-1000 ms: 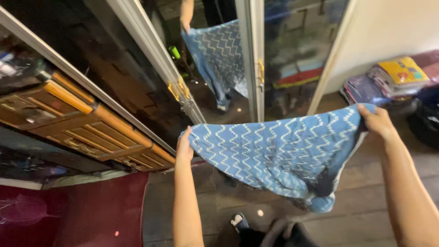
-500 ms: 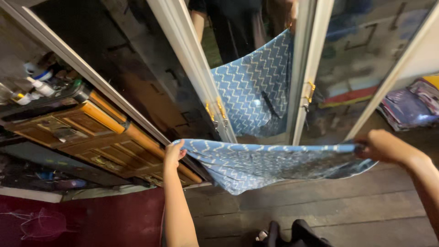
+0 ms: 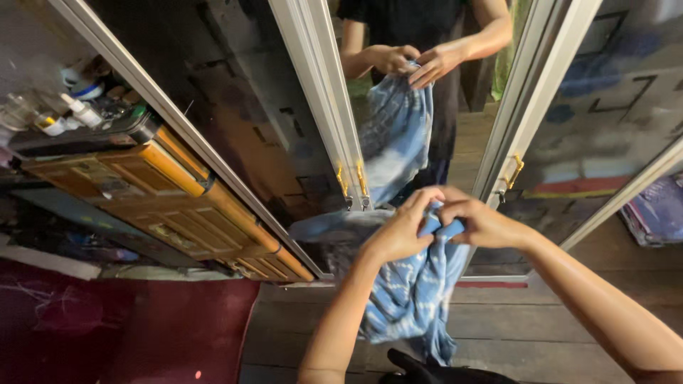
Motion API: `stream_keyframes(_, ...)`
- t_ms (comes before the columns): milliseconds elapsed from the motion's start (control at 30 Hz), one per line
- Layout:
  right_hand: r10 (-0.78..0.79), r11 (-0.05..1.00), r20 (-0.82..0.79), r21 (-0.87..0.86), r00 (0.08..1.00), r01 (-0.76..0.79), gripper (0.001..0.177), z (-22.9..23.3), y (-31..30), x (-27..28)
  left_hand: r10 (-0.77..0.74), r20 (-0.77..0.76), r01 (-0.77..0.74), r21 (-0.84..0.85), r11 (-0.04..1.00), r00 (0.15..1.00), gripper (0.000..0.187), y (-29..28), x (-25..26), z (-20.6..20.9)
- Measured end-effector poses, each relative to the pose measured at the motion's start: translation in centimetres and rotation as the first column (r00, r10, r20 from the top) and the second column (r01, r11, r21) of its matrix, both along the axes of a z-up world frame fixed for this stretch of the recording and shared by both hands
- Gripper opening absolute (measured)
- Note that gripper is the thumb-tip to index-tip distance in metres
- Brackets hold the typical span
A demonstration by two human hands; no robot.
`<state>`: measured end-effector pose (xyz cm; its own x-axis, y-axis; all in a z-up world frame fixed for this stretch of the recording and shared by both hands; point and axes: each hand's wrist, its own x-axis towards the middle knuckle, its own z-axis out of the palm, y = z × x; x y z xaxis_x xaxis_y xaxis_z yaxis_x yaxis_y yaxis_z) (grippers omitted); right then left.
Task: The person sorts through several piles of clothing on a wooden floor, picking up individual items and placing them into a plastic bin or closet.
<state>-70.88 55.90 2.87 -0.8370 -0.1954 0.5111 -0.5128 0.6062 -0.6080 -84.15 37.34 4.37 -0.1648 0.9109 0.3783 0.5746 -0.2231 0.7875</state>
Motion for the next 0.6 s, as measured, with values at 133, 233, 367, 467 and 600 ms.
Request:
stream_keyframes(133, -0.058, 0.996, 0.394, -0.038, 0.917, 0.079, 0.028, -0.8, 1.1, -0.9, 0.227, 0.027, -0.221, -0.128, 0.967, 0.974, 0.070, -0.6, 0.2, -1.5)
stream_keyframes(233, -0.124, 0.992, 0.201, -0.002, 0.972, 0.127, 0.030, -0.8, 3.0, -1.2, 0.437, -0.131, -0.454, -0.161, 0.876, 0.890, 0.075, 0.6, 0.4, -8.8)
stream_keyframes(367, -0.278, 0.960, 0.293, 0.103, 0.915, 0.259, 0.025, -0.7, 8.7, 0.2, 0.571, -0.299, -0.629, -0.537, 0.562, 0.765, 0.035, 0.0, -4.7, -18.2)
stream_keyframes(467, -0.335, 0.940, 0.353, 0.190, 0.873, 0.284, 0.029, -1.9, 10.6, 0.8, 0.677, -0.274, -0.715, -0.441, 0.543, 0.683, 0.028, -2.5, -9.4, -17.4)
stream_keyframes(600, -0.377, 0.920, 0.484, 0.099, 0.789, 0.379, 0.073, -2.8, 13.1, 2.7, 0.441, 0.110, -0.336, -0.495, 0.801, 0.891, 0.034, -2.2, -12.1, -12.1)
